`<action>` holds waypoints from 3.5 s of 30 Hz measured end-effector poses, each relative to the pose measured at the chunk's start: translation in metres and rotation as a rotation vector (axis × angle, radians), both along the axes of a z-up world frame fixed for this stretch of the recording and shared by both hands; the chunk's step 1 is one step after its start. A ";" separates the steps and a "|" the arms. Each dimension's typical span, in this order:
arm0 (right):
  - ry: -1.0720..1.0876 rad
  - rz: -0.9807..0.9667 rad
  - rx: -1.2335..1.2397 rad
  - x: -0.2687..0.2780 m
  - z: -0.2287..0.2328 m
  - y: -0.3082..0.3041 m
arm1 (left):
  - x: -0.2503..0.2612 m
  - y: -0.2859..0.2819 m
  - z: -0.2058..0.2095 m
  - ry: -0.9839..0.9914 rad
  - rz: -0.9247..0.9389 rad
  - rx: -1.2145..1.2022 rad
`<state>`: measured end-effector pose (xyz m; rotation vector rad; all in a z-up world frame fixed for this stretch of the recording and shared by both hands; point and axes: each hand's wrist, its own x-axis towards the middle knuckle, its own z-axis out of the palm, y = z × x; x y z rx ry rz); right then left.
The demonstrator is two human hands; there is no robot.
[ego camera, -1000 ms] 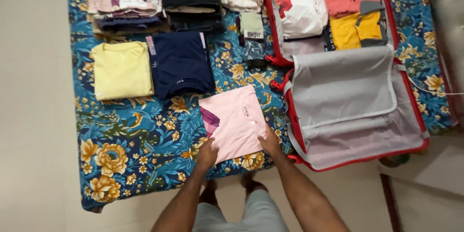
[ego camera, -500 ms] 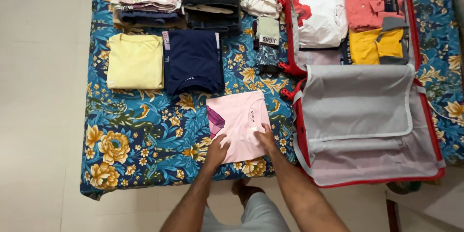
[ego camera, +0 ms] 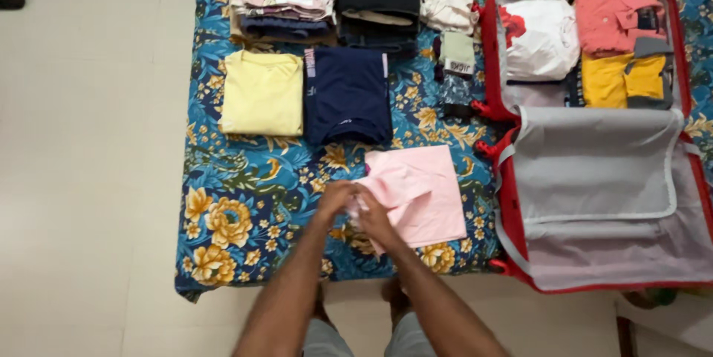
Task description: The person folds several shirts and pieces of clothing by hand on a bed and places them into a red suitcase.
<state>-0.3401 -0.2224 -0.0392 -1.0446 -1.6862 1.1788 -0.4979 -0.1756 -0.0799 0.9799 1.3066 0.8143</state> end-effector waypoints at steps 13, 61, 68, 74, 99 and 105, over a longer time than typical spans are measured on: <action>-0.818 -0.156 0.074 -0.073 0.033 -0.062 | -0.160 -0.141 -0.008 0.736 0.496 0.244; -0.098 -0.273 -0.145 0.012 -0.012 0.000 | -0.013 -0.021 0.167 0.513 0.166 0.399; -0.383 -0.194 -0.373 0.064 0.019 0.037 | -0.040 -0.021 0.176 0.650 0.363 0.424; -0.298 -0.530 -0.316 0.208 0.091 0.019 | -0.119 -0.009 0.127 0.672 0.527 0.276; 0.292 -1.001 -0.693 0.286 0.132 -0.034 | 0.007 -0.107 0.090 0.952 -0.184 -0.026; -0.308 -0.848 -0.659 0.289 0.135 -0.066 | 0.003 -0.077 0.066 0.926 -0.106 -0.007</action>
